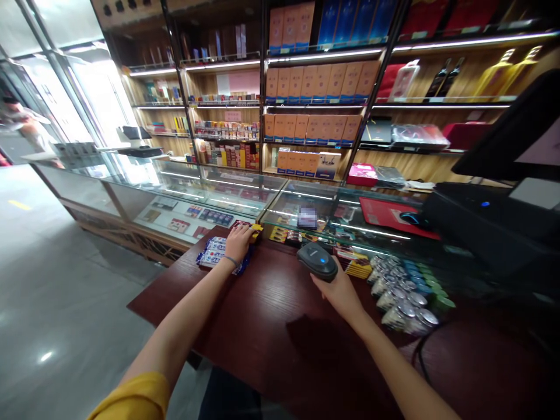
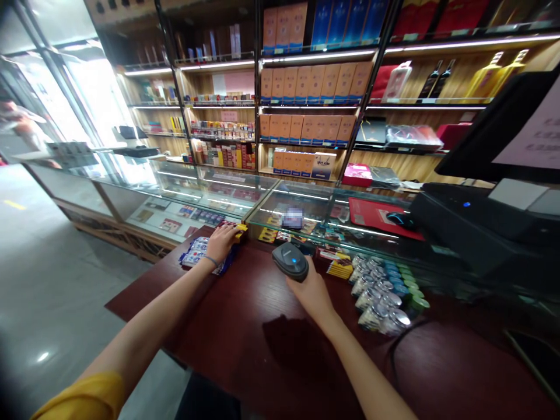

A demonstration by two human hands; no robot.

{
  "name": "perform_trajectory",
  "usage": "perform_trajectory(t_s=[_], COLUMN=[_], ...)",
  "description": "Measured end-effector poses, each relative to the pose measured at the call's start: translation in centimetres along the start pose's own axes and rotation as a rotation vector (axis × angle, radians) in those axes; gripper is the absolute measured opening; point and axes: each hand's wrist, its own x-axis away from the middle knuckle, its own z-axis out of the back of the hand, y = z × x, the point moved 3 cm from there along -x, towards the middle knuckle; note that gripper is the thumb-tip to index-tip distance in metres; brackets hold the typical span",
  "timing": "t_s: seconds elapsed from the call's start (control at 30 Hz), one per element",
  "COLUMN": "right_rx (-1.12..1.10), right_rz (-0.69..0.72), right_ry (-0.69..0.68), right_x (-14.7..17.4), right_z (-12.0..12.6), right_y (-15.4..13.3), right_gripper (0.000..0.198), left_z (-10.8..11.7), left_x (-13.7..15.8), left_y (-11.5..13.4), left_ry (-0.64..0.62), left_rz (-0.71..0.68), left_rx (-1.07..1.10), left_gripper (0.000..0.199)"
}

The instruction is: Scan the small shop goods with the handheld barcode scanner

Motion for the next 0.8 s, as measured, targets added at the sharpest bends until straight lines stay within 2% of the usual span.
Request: perform_trajectory(t_s=[0.07, 0.17, 0.27, 0.37, 0.43, 0.53, 0.63, 0.8], right_rx=[-0.012, -0.03, -0.032, -0.017, 0.002, 0.051, 0.132, 0.284], right_rz=[0.01, 0.026, 0.053, 0.065, 0.053, 0.009, -0.059, -0.125], right_ry=[0.024, 0.068, 0.101, 0.124, 0.132, 0.114, 0.076, -0.022], right_x=[-0.1, -0.2, -0.2, -0.3, -0.2, -0.2, -0.2, -0.3], right_z=[0.3, 0.9, 1.2, 1.5, 1.6, 1.7, 1.4, 0.7], right_y=[0.0, -0.3, -0.6, -0.7, -0.5, 0.0, 0.6, 1.5], right_gripper=[0.039, 0.038, 0.042, 0.045, 0.044, 0.043, 0.042, 0.047], left_z=[0.2, -0.4, -2.5, -5.6, -7.7, -9.5, -10.0, -10.1], left_x=[0.2, 0.4, 0.7, 1.4, 2.2, 3.5, 4.1, 4.2], left_y=[0.9, 2.8, 5.8, 9.1, 10.8, 12.2, 12.2, 11.6], left_ry=[0.074, 0.228, 0.401, 0.483, 0.447, 0.398, 0.377, 0.392], left_rz=[0.021, 0.183, 0.376, 0.534, 0.672, 0.819, 0.881, 0.99], left_rx=[0.103, 0.322, 0.627, 1.107, 1.41, 1.671, 1.765, 1.776], left_gripper=[0.036, 0.032, 0.022, 0.021, 0.024, 0.03, 0.028, 0.019])
